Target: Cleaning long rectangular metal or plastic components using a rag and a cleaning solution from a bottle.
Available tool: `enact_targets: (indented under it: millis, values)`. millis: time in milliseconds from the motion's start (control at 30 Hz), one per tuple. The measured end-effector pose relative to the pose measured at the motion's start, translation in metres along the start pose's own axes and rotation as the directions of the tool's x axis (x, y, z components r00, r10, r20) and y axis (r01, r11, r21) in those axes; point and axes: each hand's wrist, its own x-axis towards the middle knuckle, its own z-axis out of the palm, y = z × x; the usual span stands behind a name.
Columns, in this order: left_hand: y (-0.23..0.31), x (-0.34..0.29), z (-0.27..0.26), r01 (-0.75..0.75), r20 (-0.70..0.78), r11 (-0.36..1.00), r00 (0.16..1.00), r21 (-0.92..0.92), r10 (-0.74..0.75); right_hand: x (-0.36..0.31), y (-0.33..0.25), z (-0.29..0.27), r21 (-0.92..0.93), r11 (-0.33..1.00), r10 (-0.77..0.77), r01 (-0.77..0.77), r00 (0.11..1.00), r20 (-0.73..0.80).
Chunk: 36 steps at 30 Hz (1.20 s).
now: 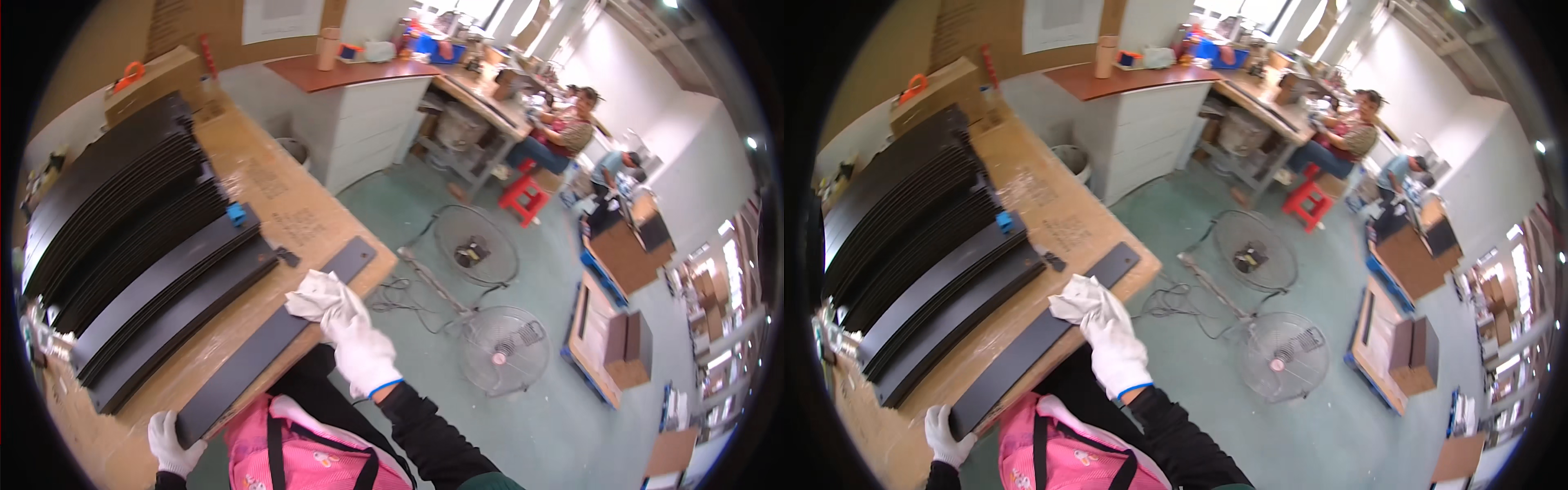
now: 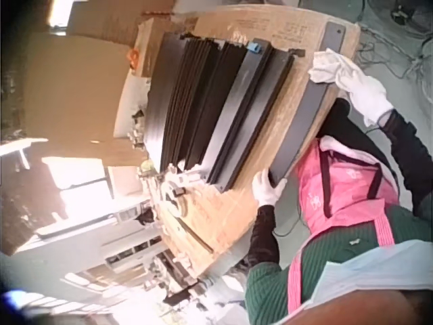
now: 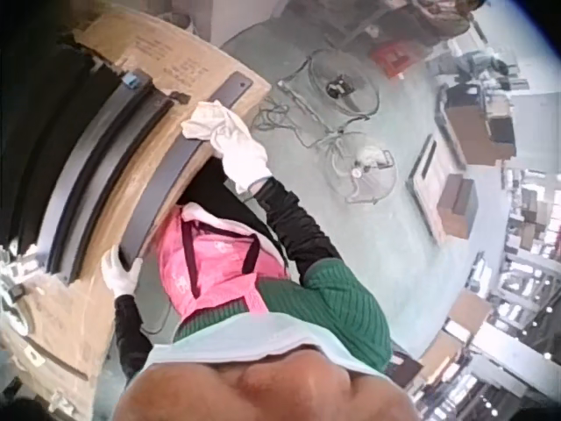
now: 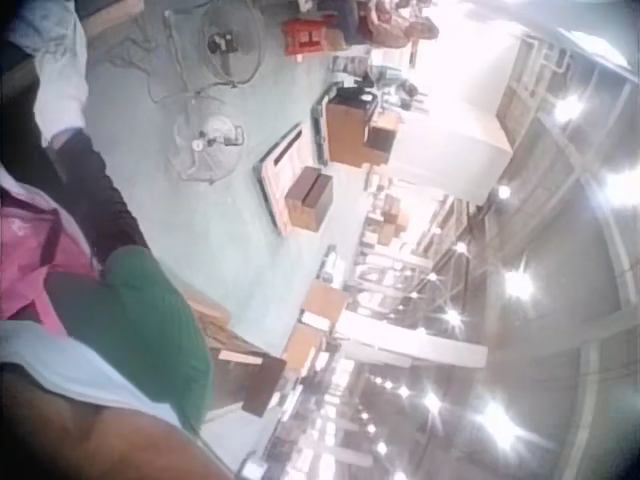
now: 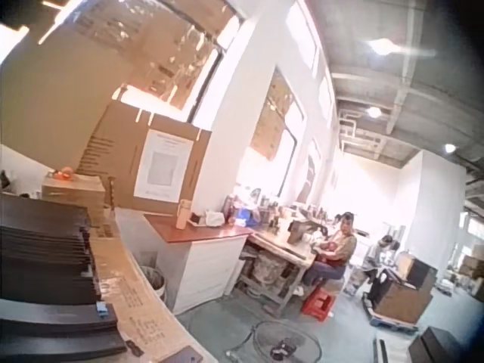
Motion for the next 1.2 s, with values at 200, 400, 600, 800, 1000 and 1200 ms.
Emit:
enact_targets:
  millis: [200,400,600,800,1000,1200]
  values:
    - [0.002,-0.002,-0.004,-0.008,-0.044,0.999,0.999,-0.051,0.006,-0.055,0.0,0.008,0.151,0.975,-0.224,0.165,0.729,0.647]
    - [0.02,0.011,-0.042,0.115,0.269,0.986,0.952,0.117,-0.143,-0.08,0.008,0.062,0.109,0.987,-0.135,0.116,0.974,0.182]
    - [0.015,0.004,-0.012,0.052,-0.073,0.998,0.996,0.039,-0.049,-0.054,-0.009,0.017,0.27,0.922,-0.248,0.276,0.959,-0.133]
    - [0.013,0.008,-0.007,0.063,-0.025,0.997,0.998,0.04,-0.062,0.045,0.043,0.041,0.317,0.912,-0.063,0.261,0.852,-0.519]
    - [0.009,0.006,-0.012,0.041,-0.038,0.999,0.998,0.032,-0.04,0.111,0.052,0.026,0.012,0.999,-0.035,0.043,0.921,-0.388]
    - [0.007,0.007,-0.016,0.025,0.013,1.0,1.0,-0.017,-0.024,-0.018,-0.087,0.128,-0.225,0.888,-0.46,0.402,0.801,-0.384]
